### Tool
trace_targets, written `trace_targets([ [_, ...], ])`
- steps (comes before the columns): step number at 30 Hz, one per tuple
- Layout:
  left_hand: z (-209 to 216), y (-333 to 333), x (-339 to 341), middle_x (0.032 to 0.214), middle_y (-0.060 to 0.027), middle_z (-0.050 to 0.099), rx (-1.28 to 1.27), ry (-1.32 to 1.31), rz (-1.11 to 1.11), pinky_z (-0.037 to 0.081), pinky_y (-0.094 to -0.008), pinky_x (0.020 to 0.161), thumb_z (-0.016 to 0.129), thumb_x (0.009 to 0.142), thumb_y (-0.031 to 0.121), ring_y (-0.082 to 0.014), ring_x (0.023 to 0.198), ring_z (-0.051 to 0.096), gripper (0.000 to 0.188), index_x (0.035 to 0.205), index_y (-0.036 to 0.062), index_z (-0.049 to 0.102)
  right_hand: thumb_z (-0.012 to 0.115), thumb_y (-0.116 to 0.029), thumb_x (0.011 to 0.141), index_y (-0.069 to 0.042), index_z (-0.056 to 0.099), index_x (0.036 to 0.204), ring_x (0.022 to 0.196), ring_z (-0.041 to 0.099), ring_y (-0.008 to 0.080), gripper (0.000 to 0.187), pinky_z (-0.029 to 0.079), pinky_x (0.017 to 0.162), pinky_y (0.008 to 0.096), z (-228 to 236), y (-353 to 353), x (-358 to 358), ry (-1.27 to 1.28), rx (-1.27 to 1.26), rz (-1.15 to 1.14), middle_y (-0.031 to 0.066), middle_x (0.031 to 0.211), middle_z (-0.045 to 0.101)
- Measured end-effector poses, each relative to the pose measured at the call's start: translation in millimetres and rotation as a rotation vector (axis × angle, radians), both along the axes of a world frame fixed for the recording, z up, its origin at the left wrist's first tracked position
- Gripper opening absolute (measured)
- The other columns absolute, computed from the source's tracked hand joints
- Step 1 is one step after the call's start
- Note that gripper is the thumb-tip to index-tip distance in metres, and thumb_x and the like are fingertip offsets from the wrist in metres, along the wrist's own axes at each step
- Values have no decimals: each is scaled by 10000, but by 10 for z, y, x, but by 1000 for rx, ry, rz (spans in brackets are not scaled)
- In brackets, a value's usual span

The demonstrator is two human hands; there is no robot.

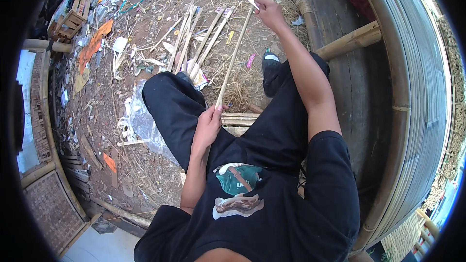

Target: The person sharpens a thin strip of wood using a small blade, repeatedly scraping the wood to thin one end.

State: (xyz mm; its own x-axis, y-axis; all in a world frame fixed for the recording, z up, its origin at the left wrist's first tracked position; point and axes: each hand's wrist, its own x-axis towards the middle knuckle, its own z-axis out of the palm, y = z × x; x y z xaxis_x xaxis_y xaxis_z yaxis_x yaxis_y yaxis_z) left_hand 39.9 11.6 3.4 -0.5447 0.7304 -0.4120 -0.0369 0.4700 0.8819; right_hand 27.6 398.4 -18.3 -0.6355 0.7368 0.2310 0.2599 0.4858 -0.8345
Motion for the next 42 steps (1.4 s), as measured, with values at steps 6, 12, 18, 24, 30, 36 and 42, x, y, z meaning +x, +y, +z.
trace_targets([
  [6,44,-12,16,529,61,369,-27,21,7,296,-246,456,434,1012,260,-30,476,343,319,1006,15,639,530,-104,916,-242,647,1217,620,552,46,351,442,512,252,-46,118,-22,-104,-95,-30,31,775,669],
  [12,138,15,16,542,32,395,-65,63,2,326,-264,483,446,1002,245,-57,503,375,316,996,-4,641,509,-79,898,-254,649,1213,611,553,73,386,461,563,264,-195,33,-107,-126,75,34,37,821,697],
  [18,129,46,-35,572,-135,505,-49,107,-5,395,-355,540,452,996,251,-191,516,475,333,1003,-35,621,463,-65,899,-273,633,1226,852,635,115,423,482,771,269,-288,-66,-117,-165,6,212,72,1077,698],
  [24,52,-7,-53,551,-11,446,-40,192,22,354,-286,509,436,1006,278,-89,523,403,362,970,-18,642,467,-74,925,-282,641,1217,707,576,98,399,469,683,266,-318,-289,-142,-127,11,160,55,956,697],
  [30,-26,-41,-40,537,68,364,4,-29,43,297,-237,448,435,1017,278,-30,471,342,337,965,1,619,497,-93,941,-312,626,1233,651,532,77,388,451,633,262,-174,-202,-189,-31,-48,6,17,866,681],
  [36,-25,-44,-23,536,66,368,-7,22,23,301,-241,451,441,1015,284,-33,472,348,330,960,12,619,471,-83,945,-302,604,1260,951,623,122,406,457,836,258,-234,-189,-210,-77,-59,33,64,1115,682],
  [42,19,-31,-30,542,22,412,-36,88,25,350,-275,491,440,1008,288,-67,501,398,346,953,7,635,429,-42,927,-266,594,1276,983,620,166,447,459,856,276,-175,-229,-170,-226,-81,177,94,1139,670],
])
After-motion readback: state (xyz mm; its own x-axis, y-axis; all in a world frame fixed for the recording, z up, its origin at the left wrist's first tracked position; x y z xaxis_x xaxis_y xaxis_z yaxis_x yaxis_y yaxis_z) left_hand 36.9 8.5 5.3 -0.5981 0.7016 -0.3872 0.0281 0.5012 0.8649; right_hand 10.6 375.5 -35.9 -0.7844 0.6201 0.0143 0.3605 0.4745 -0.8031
